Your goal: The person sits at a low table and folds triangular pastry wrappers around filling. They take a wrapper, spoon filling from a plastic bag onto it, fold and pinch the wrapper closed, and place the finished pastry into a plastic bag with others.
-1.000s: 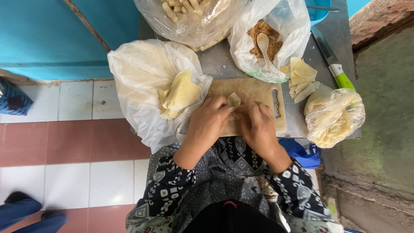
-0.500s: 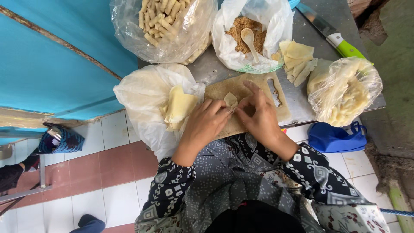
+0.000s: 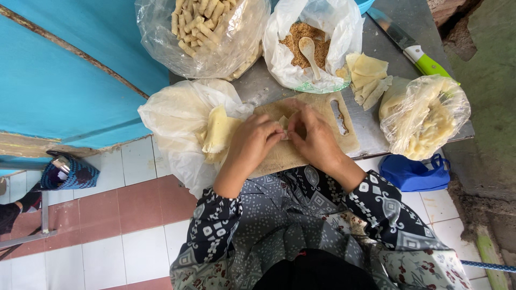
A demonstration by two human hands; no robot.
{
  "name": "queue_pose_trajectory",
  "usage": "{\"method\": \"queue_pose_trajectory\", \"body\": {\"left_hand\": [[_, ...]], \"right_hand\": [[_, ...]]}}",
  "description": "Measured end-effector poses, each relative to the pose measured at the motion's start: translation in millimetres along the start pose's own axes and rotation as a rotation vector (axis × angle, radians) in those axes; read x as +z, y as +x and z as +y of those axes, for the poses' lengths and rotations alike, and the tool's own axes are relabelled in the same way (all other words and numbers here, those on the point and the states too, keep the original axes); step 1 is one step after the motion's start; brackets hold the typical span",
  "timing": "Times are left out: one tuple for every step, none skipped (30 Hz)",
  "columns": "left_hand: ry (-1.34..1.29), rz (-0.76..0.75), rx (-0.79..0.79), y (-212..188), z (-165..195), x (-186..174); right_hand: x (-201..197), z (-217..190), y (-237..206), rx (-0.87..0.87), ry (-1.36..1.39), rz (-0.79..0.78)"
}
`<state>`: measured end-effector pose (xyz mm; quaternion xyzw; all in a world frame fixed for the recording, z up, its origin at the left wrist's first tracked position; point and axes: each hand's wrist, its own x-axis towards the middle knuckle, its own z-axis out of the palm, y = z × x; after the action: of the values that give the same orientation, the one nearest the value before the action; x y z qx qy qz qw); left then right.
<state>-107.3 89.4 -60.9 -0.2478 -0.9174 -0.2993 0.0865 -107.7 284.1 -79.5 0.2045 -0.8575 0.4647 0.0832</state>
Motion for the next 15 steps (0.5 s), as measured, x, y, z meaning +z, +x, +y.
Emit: {"method": "queue_pose_trajectory", "body": {"left_hand": [[0.013,0.018,0.03,-3,0,-1],[0.025,0.036,0.057,-8,0,-2],[0.036,0.054,0.085,-11,-1,-3],[0.014,0.067,0.075,-13,-1,-3],[-0.009,0.079,0.062,-15,-2,-2],[-0.033,0.091,0.048,-17,-2,0],[-0.021,0.088,0.037,-18,-4,2],[-0.01,0.085,0.026,-16,-5,4],[0.001,0.082,0.018,-15,-7,7],[-0.005,0.071,-0.005,-13,-8,9],[-0.01,0.06,-0.027,-12,-10,10],[-0.015,0.048,-0.049,-9,-11,12],[-0.022,0.025,-0.092,-6,-13,13],[-0.029,0.002,-0.135,-1,-15,14],[-0.036,-0.02,-0.178,4,-16,15]], "right_hand": [[-1,1,2,-0.041,0.0,-0.033],[-3,2,2,-0.108,-0.04,-0.052],[-6,2,2,-0.174,-0.079,-0.072],[-9,3,3,-0.24,-0.12,-0.093],[-12,3,3,-0.236,-0.116,-0.116],[-14,3,3,-0.231,-0.112,-0.141],[-15,2,3,-0.229,-0.108,-0.163],[-16,2,3,-0.204,-0.101,-0.154],[-15,1,5,-0.179,-0.094,-0.144],[-14,1,6,-0.155,-0.089,-0.132],[-13,0,7,-0.092,-0.077,-0.12],[-11,-2,7,-0.028,-0.065,-0.108],[-8,-3,8,0.036,-0.053,-0.095],[-6,-4,10,0.084,-0.061,-0.088],[-3,-5,11,0.131,-0.07,-0.081]]}}
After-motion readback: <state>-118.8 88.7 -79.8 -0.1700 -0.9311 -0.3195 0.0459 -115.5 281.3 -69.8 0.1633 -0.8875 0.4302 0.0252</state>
